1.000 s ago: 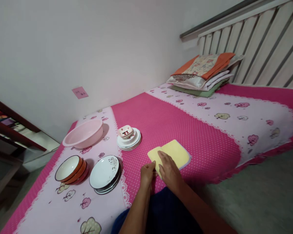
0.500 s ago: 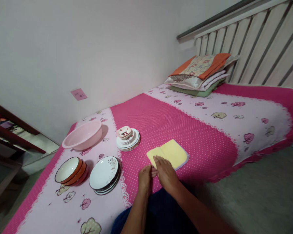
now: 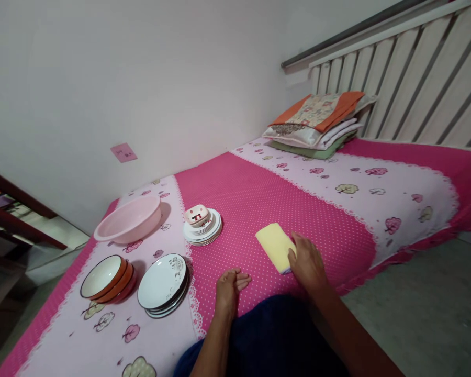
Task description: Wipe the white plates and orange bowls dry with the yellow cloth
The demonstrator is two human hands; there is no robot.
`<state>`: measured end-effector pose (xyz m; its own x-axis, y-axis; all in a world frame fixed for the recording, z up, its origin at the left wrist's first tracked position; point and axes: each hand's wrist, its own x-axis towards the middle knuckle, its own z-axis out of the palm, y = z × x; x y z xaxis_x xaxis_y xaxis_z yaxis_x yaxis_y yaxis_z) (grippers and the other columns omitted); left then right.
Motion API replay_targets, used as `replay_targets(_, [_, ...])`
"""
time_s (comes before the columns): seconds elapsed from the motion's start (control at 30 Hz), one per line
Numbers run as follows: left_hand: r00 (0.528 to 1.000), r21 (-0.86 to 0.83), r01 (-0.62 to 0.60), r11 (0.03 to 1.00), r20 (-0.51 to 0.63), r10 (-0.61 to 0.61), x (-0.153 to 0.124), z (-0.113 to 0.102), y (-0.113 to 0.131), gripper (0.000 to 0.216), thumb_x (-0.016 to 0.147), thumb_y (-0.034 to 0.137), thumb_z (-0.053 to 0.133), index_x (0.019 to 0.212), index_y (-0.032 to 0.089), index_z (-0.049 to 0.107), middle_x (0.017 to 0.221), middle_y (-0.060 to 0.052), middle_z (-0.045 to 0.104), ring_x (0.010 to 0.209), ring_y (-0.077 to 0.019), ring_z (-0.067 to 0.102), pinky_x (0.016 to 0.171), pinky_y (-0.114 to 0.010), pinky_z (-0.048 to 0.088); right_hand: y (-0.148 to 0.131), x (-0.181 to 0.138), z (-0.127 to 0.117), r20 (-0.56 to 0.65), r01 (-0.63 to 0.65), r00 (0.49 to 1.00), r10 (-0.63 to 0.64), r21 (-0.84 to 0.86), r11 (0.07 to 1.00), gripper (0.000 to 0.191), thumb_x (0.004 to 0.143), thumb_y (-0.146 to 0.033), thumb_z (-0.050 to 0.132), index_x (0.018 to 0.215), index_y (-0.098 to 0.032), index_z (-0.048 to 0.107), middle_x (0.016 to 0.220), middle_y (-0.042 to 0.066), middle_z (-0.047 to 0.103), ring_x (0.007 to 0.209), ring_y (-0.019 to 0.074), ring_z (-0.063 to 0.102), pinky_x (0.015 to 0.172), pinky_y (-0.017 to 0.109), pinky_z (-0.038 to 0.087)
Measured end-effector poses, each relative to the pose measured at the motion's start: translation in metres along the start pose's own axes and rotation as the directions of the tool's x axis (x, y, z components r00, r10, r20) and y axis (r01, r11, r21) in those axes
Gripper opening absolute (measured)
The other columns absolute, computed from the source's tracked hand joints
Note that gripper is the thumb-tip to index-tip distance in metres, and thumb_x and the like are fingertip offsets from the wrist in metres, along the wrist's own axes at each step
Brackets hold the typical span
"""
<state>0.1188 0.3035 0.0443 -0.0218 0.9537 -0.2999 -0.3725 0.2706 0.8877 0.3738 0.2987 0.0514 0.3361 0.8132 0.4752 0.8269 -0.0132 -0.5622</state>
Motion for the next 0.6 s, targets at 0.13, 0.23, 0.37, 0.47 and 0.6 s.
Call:
replay_targets(0.13, [1.000,0.011,0.001,1.000,-0.002,-0.001,0.000,0.000,0.001,0.042,0.065,0.046,0.084,0.084,0.012,0.069,0.069,-0.013,0.078,0.067,-0.0269,0.077,0.071,-0.038,0.060,-0.023,0.008,0.001,0.056,0.117,0.992,-0.115,-0.029,0.993,0.052,0.099,-0.017,0.039,0.150,-0.010,0.048,0.156,0.022,0.049,0.145,0.0341,0.045,0.117,0.055,0.037])
replay_targets(0.23, [1.000,0.021,-0.002,1.000,0.001,0.002,0.000,0.000,0.001,0.043,0.066,0.048,0.084,0.085,0.012,0.068,0.070,-0.013,0.079,0.068,-0.0269,0.078,0.071,-0.038,0.060,-0.038,0.013,0.015,0.160,0.233,0.960,-0.228,-0.009,0.973,0.052,0.101,-0.021,0.040,0.152,-0.015,0.048,0.162,0.014,0.045,0.154,0.0293,0.032,0.125,0.050,0.026])
replay_targets(0.37, [1.000,0.025,-0.006,1.000,0.000,0.006,-0.001,0.000,0.000,0.043,0.069,0.048,0.083,0.087,0.012,0.068,0.072,-0.013,0.079,0.069,-0.0270,0.078,0.071,-0.038,0.060,-0.028,0.018,0.039,0.289,0.264,0.922,-0.255,0.011,0.965,0.057,0.099,-0.035,0.049,0.151,-0.012,0.050,0.160,0.017,0.047,0.155,0.0333,0.031,0.126,0.056,0.019])
replay_targets(0.47, [1.000,0.026,-0.007,1.000,-0.003,0.007,-0.001,0.000,-0.001,0.042,0.070,0.047,0.082,0.087,0.011,0.068,0.072,-0.014,0.079,0.068,-0.0271,0.078,0.070,-0.038,0.059,-0.012,0.023,0.050,0.353,0.239,0.905,-0.235,0.034,0.970,0.064,0.098,-0.047,0.050,0.152,-0.012,0.048,0.158,0.020,0.049,0.153,0.0354,0.033,0.124,0.060,0.018])
replay_targets(0.6, [1.000,0.024,-0.008,1.000,0.001,0.008,-0.001,0.001,-0.001,0.040,0.070,0.045,0.081,0.088,0.011,0.068,0.072,-0.014,0.079,0.069,-0.0269,0.078,0.072,-0.038,0.060,-0.005,0.029,0.054,0.389,0.200,0.892,-0.230,0.117,0.973,0.067,0.095,-0.051,0.056,0.151,-0.014,0.051,0.158,0.019,0.050,0.155,0.0338,0.030,0.126,0.058,0.015])
